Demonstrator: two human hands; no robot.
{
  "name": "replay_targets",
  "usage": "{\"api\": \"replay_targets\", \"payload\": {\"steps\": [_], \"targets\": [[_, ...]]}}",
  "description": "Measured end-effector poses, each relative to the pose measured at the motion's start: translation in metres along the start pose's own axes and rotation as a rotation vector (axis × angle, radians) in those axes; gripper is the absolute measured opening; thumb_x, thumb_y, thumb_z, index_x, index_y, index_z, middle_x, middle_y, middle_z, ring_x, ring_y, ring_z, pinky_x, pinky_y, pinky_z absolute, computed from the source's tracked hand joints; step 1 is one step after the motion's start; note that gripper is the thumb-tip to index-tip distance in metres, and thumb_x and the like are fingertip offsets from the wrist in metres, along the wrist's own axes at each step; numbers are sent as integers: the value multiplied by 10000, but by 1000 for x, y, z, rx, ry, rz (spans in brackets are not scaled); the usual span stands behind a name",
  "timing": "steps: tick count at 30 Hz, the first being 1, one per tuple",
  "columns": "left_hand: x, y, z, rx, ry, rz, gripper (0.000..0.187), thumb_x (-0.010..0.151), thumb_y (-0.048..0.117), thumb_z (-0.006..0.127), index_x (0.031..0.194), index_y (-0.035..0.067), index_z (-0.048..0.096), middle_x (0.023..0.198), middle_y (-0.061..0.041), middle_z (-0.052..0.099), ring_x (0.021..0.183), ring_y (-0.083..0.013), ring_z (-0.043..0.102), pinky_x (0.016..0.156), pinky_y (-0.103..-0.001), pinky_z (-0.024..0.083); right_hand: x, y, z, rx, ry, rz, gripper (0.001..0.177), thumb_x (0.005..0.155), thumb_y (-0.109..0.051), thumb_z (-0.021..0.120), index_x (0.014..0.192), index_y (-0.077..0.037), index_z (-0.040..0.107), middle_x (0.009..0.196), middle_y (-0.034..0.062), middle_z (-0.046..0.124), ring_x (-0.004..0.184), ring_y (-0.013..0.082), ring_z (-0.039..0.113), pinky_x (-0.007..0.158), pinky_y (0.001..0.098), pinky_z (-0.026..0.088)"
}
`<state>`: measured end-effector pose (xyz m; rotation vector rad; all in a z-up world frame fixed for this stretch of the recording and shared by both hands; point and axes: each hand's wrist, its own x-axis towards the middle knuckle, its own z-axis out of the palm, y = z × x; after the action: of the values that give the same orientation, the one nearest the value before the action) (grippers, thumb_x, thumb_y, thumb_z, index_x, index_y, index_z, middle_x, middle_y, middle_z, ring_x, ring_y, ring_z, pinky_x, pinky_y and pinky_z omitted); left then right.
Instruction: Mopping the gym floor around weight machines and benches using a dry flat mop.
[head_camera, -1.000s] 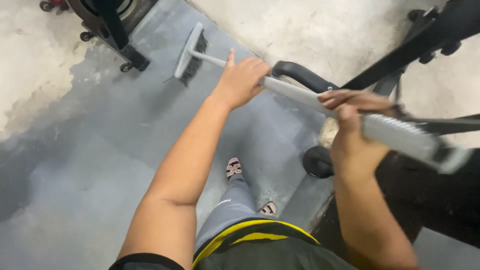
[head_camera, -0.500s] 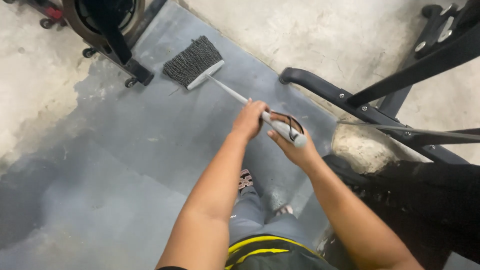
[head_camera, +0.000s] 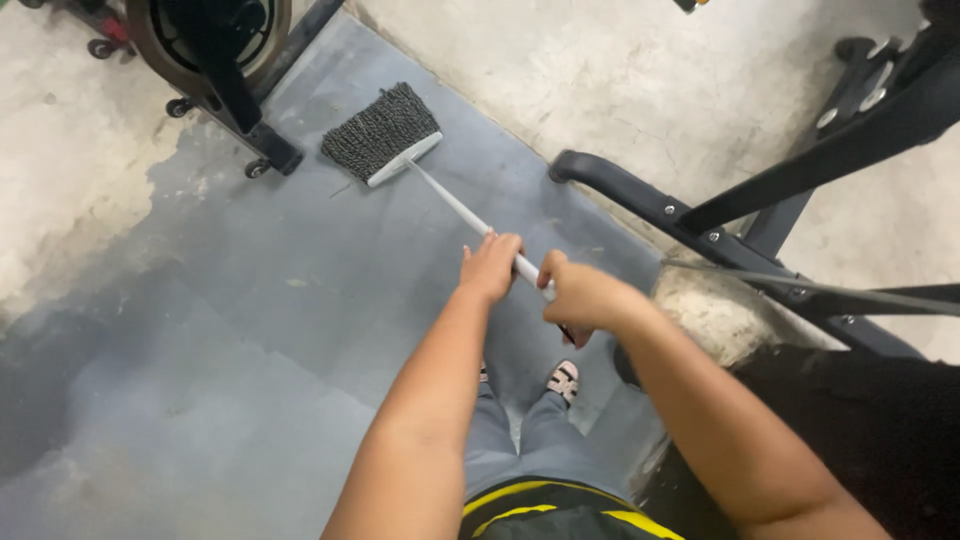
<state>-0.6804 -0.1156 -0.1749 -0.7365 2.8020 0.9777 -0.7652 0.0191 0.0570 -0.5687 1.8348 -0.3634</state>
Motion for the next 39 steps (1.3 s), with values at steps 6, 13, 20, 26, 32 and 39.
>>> {"api": "replay_targets", "payload": {"steps": [6,13,20,26,32,39], "targets": [[7,42,54,42,-37,-224,377,888,200,715,1238,271,595,1505,-20,482,1504,-350,350,1185,-649,302,55,91,16,-327,323,-43,642,798,-113,612,1410,-108,418,1029,290,715,998,444,704,885,535,535],[6,113,78,46,-152,-254,603,912,307,723,1460,389,486,1656,-31,306,1521,-368,284,1216,-612,255,58,188,-23,-607,259,40,463,978,-174,490,1439,-209,518,1192,230,713,1090,430,696,925,532,550],[32,196,124,30,-138,-48,604,894,309,708,1447,402,483,1654,-17,293,1507,-411,270,1191,-655,234,-44,220,-102,-668,298,132,560,974,-355,575,1492,-518,438,1251,84,714,1097,315,707,900,472,575],[69,227,211,95,-118,146,294,950,237,635,1238,297,635,1450,-21,573,1425,-420,436,1138,-633,355,-93,252,-129,-744,309,229,552,953,-356,593,1457,-552,481,1232,69,732,1094,294,719,899,450,587],[65,232,202,106,-220,341,264,907,336,649,1165,285,638,1252,-37,650,1190,-355,603,947,-587,494,-103,263,-120,-753,254,344,590,953,-402,592,1498,-570,440,1133,69,781,1001,273,779,862,417,623],[77,224,189,119,-354,410,215,920,326,637,1133,311,661,1259,14,658,1168,-336,619,918,-581,510,-82,291,-114,-685,356,303,534,907,-442,612,1426,-527,519,1107,45,781,1006,287,763,812,443,628]]}}
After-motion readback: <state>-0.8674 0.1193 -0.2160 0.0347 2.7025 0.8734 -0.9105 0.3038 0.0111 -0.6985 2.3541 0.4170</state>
